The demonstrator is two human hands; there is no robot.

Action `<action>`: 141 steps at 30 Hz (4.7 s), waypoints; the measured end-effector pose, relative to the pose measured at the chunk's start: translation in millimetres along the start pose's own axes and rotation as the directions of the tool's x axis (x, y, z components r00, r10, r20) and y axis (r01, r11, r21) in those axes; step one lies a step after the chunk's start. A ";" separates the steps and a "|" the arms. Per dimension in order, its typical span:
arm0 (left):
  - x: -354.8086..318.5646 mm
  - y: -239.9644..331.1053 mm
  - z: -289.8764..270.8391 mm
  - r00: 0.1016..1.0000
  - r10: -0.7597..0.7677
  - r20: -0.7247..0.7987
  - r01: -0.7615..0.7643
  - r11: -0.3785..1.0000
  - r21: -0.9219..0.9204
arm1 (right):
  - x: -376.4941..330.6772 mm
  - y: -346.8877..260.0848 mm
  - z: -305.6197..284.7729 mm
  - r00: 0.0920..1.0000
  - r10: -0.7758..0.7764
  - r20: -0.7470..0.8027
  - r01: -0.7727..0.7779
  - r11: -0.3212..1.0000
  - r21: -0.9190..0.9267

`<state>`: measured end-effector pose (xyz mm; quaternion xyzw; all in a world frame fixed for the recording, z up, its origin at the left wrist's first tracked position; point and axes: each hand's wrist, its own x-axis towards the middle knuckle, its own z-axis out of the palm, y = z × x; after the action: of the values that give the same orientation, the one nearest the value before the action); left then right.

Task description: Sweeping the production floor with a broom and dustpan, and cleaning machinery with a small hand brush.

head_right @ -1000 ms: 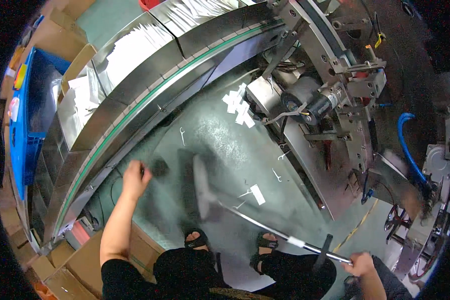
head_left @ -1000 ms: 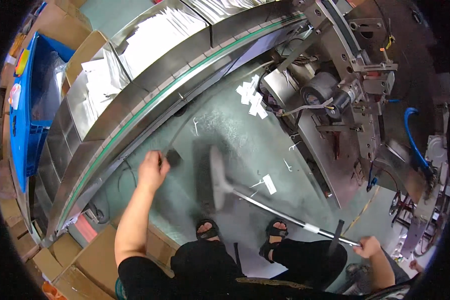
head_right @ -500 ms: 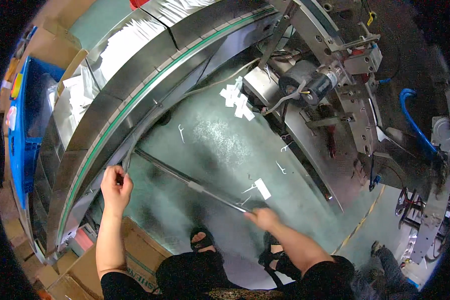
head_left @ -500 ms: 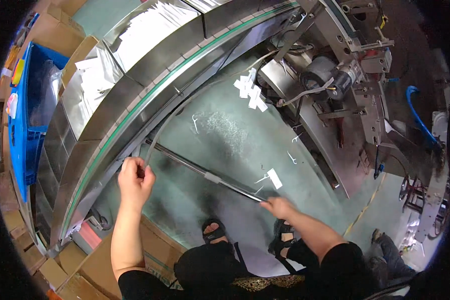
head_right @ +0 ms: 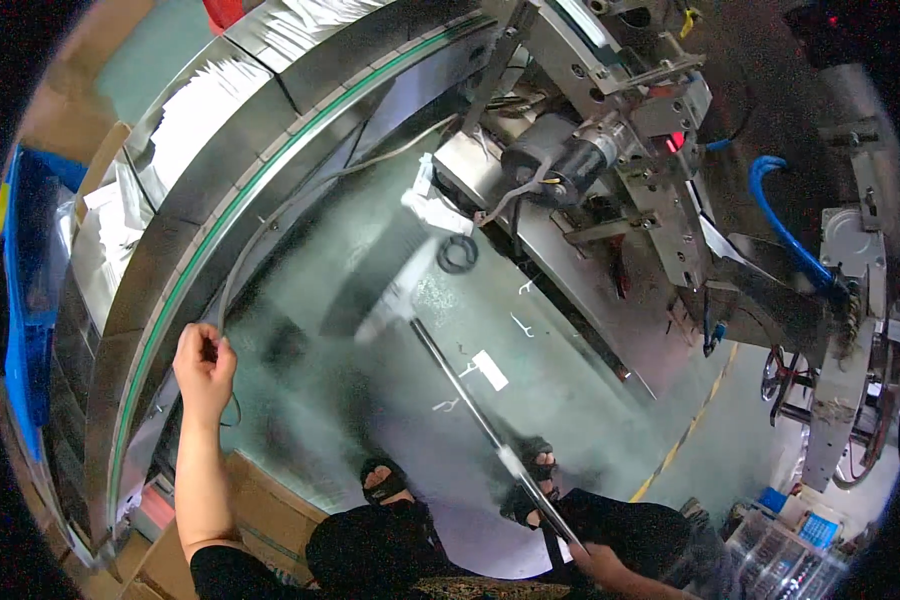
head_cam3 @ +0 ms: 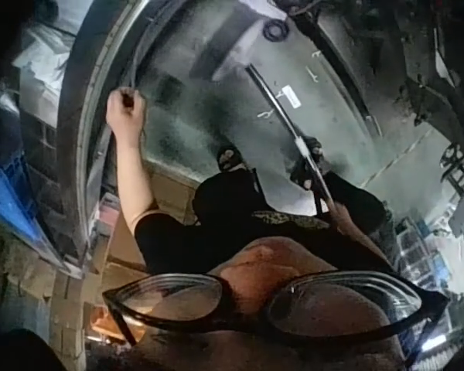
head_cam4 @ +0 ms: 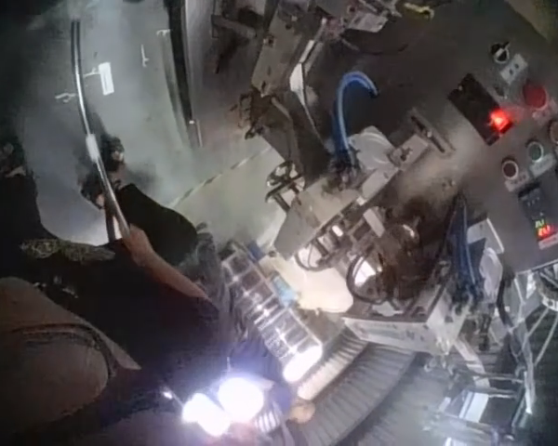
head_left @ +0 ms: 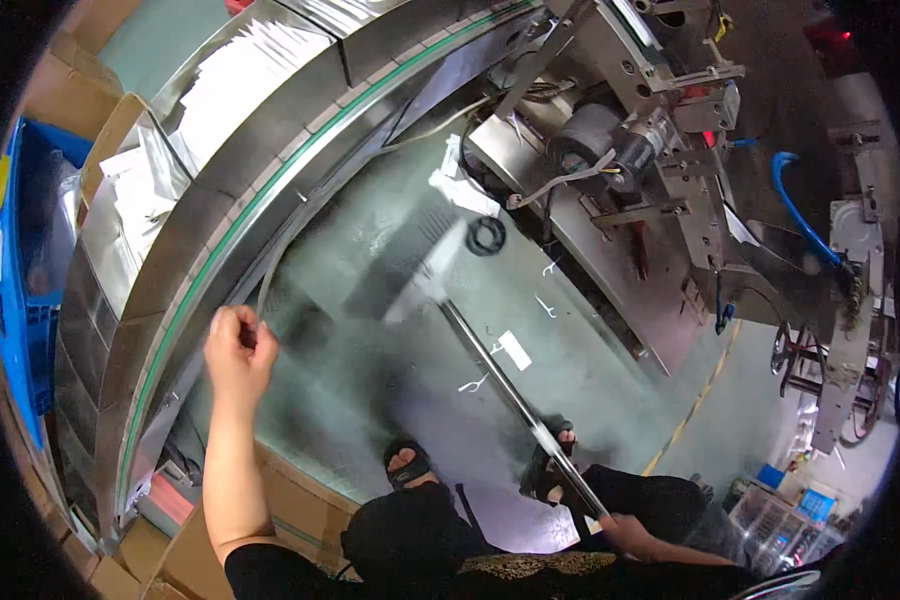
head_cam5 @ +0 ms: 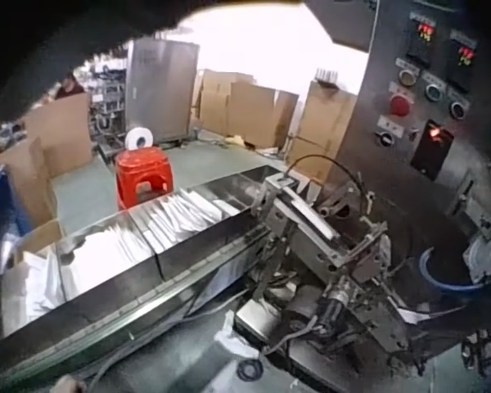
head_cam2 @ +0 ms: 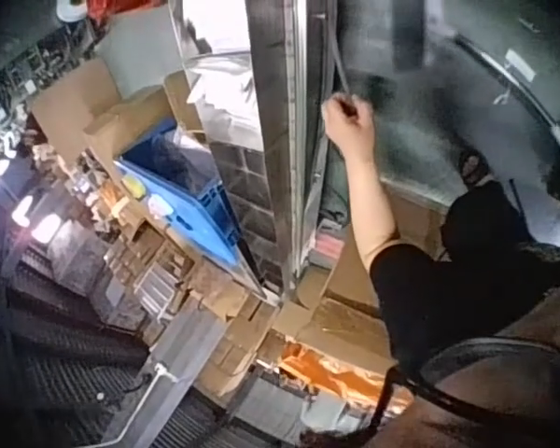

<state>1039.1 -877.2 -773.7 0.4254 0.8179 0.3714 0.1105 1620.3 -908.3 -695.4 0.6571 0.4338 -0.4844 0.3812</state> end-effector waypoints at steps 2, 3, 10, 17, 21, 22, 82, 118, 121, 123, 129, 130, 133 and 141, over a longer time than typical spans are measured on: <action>4.0 5.7 -2.2 1.000 0.004 -0.005 -0.004 1.000 0.008 | -48.8 18.8 -9.5 0.998 0.058 -0.023 -0.057 0.998 0.042; 6.0 8.7 -2.4 0.999 -0.004 -0.047 0.004 1.000 -0.006 | -61.6 19.1 -15.8 0.996 0.000 -0.092 0.000 1.000 -0.001; 12.0 22.5 2.1 0.998 0.037 -0.048 -0.039 0.998 -0.044 | 50.8 -87.7 -19.9 0.933 -0.269 -0.238 0.292 0.954 0.070; 19.2 16.2 -8.2 0.998 0.052 -0.029 -0.052 0.999 0.013 | -42.3 52.5 4.5 0.994 0.031 0.109 -0.025 0.998 -0.057; 21.7 15.1 -3.7 0.996 -0.036 -0.079 0.033 0.999 -0.039 | -127.0 131.6 -0.4 0.962 0.247 0.115 -0.240 0.969 -0.064; 22.0 13.8 -2.4 0.993 -0.047 -0.105 0.042 0.998 -0.043 | -127.5 128.1 -4.3 0.970 0.226 0.092 -0.217 0.972 -0.091; 58.9 17.7 264.0 0.858 -0.065 0.509 -0.096 0.954 0.283 | -14.3 -47.6 -30.3 0.983 -0.145 -0.115 0.156 0.983 0.094; 163.8 36.3 218.9 0.860 0.486 0.154 -0.488 0.872 -0.029 | -22.3 -66.8 -20.1 0.995 0.065 0.069 -0.087 0.918 0.387; 158.0 34.9 218.0 0.886 0.443 0.134 -0.442 0.896 -0.041 | -50.5 -53.4 -15.7 0.982 -0.081 -0.172 0.108 0.983 0.150; 155.0 36.0 219.8 0.885 0.447 0.126 -0.441 0.894 -0.072 | -26.7 -66.9 -20.1 0.990 -0.022 -0.136 0.057 0.964 0.261; 146.6 29.6 214.1 0.896 0.424 0.129 -0.426 0.905 -0.013 | 56.2 -93.7 -22.1 0.998 -0.061 0.004 0.051 0.876 0.479; 143.9 27.9 213.1 0.888 0.438 0.144 -0.439 0.898 -0.026 | 44.5 -83.9 -16.5 0.994 -0.100 -0.040 0.106 0.856 0.506; 143.3 26.2 212.8 0.892 0.425 0.154 -0.424 0.905 -0.047 | -20.5 -42.8 -11.7 0.986 0.132 0.105 -0.168 0.809 0.564; 142.9 30.3 214.7 0.934 0.350 0.067 -0.345 0.935 -0.078 | -0.4 -55.2 -19.9 0.989 -0.122 -0.084 0.145 0.697 0.702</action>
<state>1076.6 -644.8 -883.4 0.5739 0.7122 0.3942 0.0897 1574.5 -871.7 -694.7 0.7270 0.2677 -0.6296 0.0579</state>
